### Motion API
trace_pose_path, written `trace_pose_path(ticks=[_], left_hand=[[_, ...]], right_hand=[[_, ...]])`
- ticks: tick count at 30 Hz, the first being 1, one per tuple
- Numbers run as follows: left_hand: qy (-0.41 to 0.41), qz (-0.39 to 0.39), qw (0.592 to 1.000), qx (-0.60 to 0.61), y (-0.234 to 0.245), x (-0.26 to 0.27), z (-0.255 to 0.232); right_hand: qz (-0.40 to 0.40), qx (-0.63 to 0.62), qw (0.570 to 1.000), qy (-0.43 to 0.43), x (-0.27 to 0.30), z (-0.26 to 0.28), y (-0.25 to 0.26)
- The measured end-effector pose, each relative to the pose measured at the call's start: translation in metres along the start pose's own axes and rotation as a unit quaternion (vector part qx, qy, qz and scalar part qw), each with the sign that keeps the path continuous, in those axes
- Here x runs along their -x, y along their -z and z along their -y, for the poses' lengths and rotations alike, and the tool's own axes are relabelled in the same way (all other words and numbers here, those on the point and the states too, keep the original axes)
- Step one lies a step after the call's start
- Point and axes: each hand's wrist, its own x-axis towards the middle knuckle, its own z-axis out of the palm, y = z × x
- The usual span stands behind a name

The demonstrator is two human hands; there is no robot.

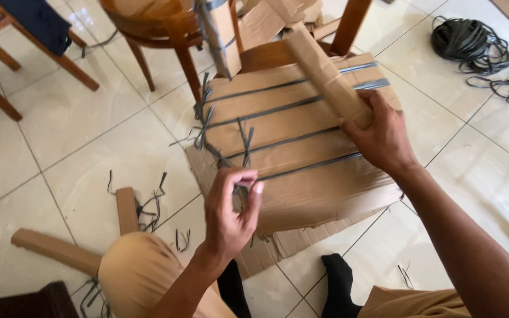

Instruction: Wrapping a wooden chair with cardboard and plastic ties for shipping or storage.

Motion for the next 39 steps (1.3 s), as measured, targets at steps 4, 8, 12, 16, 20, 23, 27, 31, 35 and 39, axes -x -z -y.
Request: trace_pose_path(ticks=[4, 8, 12, 16, 20, 23, 27, 31, 35, 39], left_hand=[[0.007, 0.006, 0.999, 0.04, -0.045, -0.057, 0.013], [0.172, 0.113, 0.93, 0.306, -0.096, -0.125, 0.028], [0.128, 0.163, 0.889, 0.409, -0.139, -0.174, 0.058], [-0.025, 0.256, 0.901, 0.349, -0.171, -0.226, 0.082], [0.005, 0.232, 0.948, 0.217, -0.212, -0.268, 0.12], [-0.004, 0.19, 0.965, 0.181, -0.249, -0.288, 0.163], [-0.002, 0.132, 0.987, 0.087, -0.282, -0.287, 0.207], [-0.045, 0.116, 0.983, 0.135, -0.298, -0.268, 0.222], [-0.057, 0.031, 0.995, 0.073, -0.314, -0.246, 0.213], [-0.093, -0.046, 0.994, 0.022, -0.302, -0.259, 0.177]], right_hand=[[0.019, -0.338, 0.939, -0.064, 0.006, 0.049, 0.019], [0.065, -0.476, 0.877, -0.021, 0.002, 0.052, 0.021], [0.019, -0.335, 0.941, 0.05, -0.013, 0.035, 0.014], [0.031, -0.286, 0.957, 0.026, -0.049, 0.028, 0.022], [-0.079, -0.318, 0.944, 0.034, -0.097, 0.004, -0.002], [-0.183, -0.264, 0.946, 0.035, -0.138, -0.021, -0.03], [-0.264, -0.142, 0.954, -0.007, -0.172, -0.06, -0.073], [-0.247, -0.114, 0.962, -0.015, -0.173, -0.064, -0.087], [-0.229, -0.125, 0.965, -0.029, -0.173, -0.067, -0.085], [-0.211, -0.143, 0.967, -0.01, -0.17, -0.062, -0.082]])
